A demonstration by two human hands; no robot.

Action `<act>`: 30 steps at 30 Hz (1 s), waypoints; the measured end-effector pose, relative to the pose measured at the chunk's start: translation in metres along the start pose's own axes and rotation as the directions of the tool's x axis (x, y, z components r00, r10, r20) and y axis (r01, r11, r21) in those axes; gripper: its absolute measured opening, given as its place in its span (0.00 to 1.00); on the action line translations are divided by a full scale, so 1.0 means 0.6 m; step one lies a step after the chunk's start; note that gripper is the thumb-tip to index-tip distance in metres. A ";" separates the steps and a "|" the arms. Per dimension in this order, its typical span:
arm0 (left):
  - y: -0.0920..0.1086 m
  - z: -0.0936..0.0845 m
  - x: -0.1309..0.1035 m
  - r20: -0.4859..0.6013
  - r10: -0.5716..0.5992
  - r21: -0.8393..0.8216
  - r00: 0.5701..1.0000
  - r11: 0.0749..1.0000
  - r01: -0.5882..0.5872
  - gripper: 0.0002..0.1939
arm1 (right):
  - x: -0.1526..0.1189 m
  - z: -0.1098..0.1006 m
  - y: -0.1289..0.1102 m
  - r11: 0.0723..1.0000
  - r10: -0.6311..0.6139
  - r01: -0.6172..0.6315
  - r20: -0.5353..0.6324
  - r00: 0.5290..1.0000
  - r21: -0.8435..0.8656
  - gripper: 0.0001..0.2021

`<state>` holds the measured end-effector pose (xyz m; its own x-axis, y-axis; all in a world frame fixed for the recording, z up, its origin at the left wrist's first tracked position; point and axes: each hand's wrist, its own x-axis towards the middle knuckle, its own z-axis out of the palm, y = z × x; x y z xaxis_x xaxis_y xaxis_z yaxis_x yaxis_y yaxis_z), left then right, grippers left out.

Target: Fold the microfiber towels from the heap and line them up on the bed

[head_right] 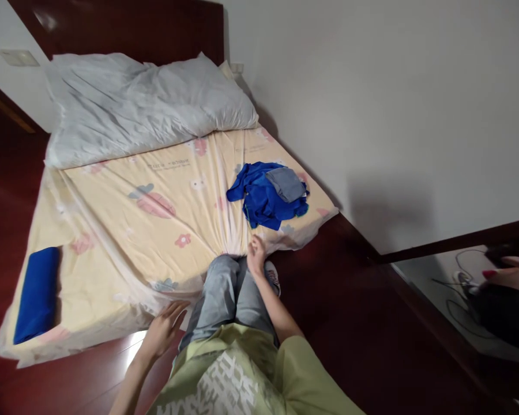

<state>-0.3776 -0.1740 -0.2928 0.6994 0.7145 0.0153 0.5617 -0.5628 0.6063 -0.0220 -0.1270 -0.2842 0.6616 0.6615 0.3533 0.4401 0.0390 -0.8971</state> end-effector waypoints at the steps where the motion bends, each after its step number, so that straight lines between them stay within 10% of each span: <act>1: 0.026 0.020 0.018 0.007 0.034 -0.024 0.999 0.999 -0.034 0.19 | 0.042 -0.026 0.013 0.994 0.034 -0.037 -0.028 0.999 -0.102 0.16; 9: 0.158 0.206 0.089 0.218 0.247 -0.039 0.944 0.969 -0.244 0.13 | 0.292 -0.107 0.097 0.696 0.063 -0.010 0.048 0.997 -0.718 0.26; 19: 0.163 0.208 0.087 0.254 0.174 0.038 0.952 0.981 -0.189 0.12 | 0.380 -0.128 0.122 0.643 0.279 -0.156 0.040 0.959 -0.750 0.29; 25: 0.171 0.194 0.088 0.231 0.164 -0.072 0.959 0.986 -0.151 0.15 | 0.384 -0.148 -0.010 0.826 -0.284 0.274 0.056 0.957 -0.493 0.23; 30: 0.182 0.156 0.094 -0.123 -0.087 -0.391 0.989 0.920 0.032 0.18 | 0.180 -0.105 -0.188 0.833 -0.546 0.552 0.196 0.814 0.030 0.17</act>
<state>-0.2356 -0.2338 -0.3000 0.5882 0.8065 0.0606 0.3663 -0.3325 0.8691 0.0381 -0.1071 -0.1282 0.1793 0.6641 0.7259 0.7134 0.4203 -0.5607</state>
